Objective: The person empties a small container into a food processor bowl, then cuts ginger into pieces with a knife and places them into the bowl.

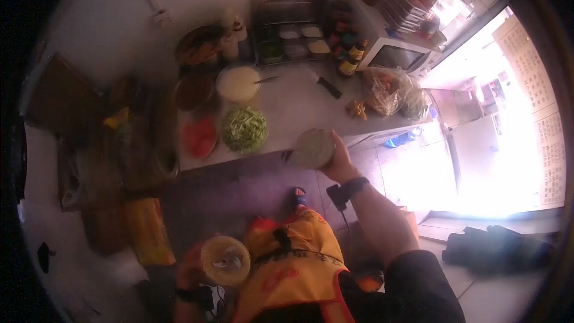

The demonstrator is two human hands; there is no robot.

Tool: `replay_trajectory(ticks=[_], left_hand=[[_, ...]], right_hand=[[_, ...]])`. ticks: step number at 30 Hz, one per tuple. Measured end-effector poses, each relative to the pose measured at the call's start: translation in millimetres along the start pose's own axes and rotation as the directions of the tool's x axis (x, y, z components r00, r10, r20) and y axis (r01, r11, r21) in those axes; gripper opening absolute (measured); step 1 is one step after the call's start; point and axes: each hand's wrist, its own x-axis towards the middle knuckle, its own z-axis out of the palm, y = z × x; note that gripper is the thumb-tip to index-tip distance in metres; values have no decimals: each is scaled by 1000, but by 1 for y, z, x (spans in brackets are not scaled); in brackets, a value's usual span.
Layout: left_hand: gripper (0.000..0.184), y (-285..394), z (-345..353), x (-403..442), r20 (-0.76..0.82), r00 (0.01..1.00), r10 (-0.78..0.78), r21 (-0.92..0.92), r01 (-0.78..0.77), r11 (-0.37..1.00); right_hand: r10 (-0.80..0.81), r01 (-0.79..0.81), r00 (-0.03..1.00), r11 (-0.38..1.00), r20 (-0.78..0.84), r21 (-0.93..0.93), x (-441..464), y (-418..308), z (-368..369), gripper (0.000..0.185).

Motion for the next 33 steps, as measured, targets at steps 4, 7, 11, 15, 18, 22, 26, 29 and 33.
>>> replay_trajectory(ticks=[4,7,11,15,18,22,26,29,33], left_hand=[[78,14,63,51,-317,944,94,-135,-143,981],[69,6,50,95,-349,913,210,-166,-281,945],[67,-20,41,145,-410,888,209,-394,-378,838],[68,13,76,202,-325,912,250,-351,-362,864],[70,25,91,241,-348,918,191,-394,-328,859],[70,29,105,285,-253,957,145,-418,-243,876],[69,33,116,304,-181,972,152,-413,-215,885],[70,32,122,308,-171,976,135,-406,-195,893],[73,28,121,312,-168,975,147,-418,-205,885]], right_hand=[[-37,25,968,998,-247,-49,39,-45,-62,68],[-248,-15,861,861,-444,-508,76,-78,-59,61],[-552,-354,660,369,-509,-859,103,-104,-102,45],[-750,-292,662,-250,-6,-923,69,-107,-86,30],[-604,118,769,-186,208,-975,16,-111,20,24],[-182,409,875,-220,449,-886,-24,-93,86,24],[5,585,737,-504,676,-635,-14,-85,90,33],[78,609,737,-510,672,-608,-10,-84,82,34],[-33,648,689,-421,724,-635,-10,-86,80,21]])
